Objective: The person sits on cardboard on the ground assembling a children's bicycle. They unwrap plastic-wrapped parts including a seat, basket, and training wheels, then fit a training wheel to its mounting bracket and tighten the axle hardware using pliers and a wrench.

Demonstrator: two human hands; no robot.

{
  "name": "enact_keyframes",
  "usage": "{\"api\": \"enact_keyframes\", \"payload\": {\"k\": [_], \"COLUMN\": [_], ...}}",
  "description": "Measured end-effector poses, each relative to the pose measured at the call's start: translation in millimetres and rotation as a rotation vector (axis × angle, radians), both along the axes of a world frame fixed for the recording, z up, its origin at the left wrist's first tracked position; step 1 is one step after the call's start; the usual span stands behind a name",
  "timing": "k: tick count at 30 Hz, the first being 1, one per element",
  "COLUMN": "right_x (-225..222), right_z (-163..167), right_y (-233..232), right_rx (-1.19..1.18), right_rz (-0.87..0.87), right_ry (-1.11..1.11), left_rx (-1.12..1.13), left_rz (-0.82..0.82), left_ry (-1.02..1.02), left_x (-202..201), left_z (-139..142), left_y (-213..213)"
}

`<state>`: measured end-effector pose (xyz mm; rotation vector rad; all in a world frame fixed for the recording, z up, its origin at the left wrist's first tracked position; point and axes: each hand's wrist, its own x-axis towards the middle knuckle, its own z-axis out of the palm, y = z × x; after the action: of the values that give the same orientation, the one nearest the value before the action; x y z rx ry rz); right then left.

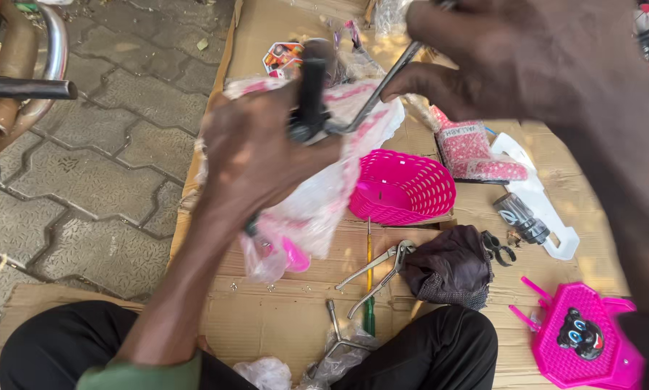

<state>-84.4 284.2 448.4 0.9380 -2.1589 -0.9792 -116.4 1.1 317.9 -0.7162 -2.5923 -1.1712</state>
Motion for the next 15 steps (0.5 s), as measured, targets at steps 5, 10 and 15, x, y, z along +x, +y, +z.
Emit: {"api": "enact_keyframes", "payload": {"k": [5,10,15], "right_x": [-36,-4,17], "right_z": [-78,-285,-283], "right_y": [8,-86,-8], "right_rx": [-0.355,-1.924,-1.839], "right_rz": [0.198,-0.154,-0.005], "right_ry": [0.269,-0.01,-0.385], "left_rx": [0.117,0.081,0.102], "left_rz": [-0.007,0.023,-0.063], "left_ry": [0.219,0.153,0.197], "left_x": [9,5,9], "left_z": [-3,1,6], "left_y": [-23,-11,-5]}}
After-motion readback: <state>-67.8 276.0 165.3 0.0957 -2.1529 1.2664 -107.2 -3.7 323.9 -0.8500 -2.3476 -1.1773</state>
